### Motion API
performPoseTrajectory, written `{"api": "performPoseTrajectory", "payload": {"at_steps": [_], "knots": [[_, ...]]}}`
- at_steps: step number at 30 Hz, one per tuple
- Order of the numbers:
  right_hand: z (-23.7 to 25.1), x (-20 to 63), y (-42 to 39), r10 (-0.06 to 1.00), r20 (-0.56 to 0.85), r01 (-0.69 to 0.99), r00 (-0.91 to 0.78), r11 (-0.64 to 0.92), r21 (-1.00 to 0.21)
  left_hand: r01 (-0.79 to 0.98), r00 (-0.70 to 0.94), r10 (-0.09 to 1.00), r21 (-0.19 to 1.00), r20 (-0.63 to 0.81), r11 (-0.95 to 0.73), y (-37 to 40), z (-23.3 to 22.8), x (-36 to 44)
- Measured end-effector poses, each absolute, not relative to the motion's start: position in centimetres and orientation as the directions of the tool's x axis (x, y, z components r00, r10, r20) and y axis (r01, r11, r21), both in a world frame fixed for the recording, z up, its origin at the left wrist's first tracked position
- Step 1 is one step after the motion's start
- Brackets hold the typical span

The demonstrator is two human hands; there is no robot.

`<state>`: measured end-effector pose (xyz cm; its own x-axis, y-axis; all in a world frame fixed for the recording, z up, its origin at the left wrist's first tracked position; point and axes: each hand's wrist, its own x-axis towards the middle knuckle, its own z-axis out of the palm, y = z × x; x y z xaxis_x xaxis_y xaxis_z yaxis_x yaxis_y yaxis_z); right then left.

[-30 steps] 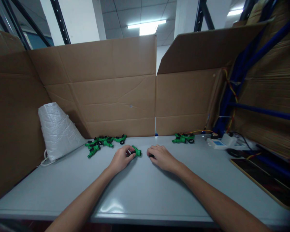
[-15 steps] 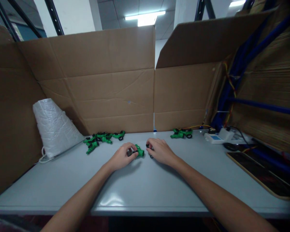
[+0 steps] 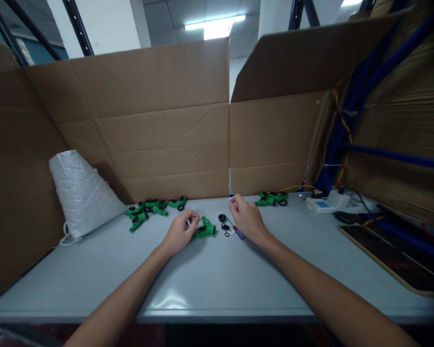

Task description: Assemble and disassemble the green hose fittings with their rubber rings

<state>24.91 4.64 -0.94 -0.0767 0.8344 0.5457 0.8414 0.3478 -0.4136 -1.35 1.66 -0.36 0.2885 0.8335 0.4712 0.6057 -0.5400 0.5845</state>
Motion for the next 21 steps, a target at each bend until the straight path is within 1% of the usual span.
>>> {"api": "performPoseTrajectory", "payload": {"at_steps": [5,10,13,21], "knots": [[-1.7,24.9,5.3,0.841,0.536,0.858,-0.07,0.324,-0.397,0.597,0.36,0.814,0.558,0.456,-0.576,1.3,0.0,-1.1],[-2.4,25.4,6.2,0.862,0.507,0.891,-0.002,0.232,-0.39,0.595,0.409,0.797,0.533,0.444,-0.602,1.1,0.0,-1.0],[-2.7,25.6,6.5,0.876,0.482,0.902,0.026,0.187,-0.388,0.603,0.424,0.792,0.515,0.44,-0.609,1.0,-0.1,-1.1],[-2.5,26.2,6.7,0.902,0.43,0.921,0.043,0.13,-0.366,0.623,0.42,0.786,0.486,0.453,-0.613,1.0,0.1,-1.1]]}}
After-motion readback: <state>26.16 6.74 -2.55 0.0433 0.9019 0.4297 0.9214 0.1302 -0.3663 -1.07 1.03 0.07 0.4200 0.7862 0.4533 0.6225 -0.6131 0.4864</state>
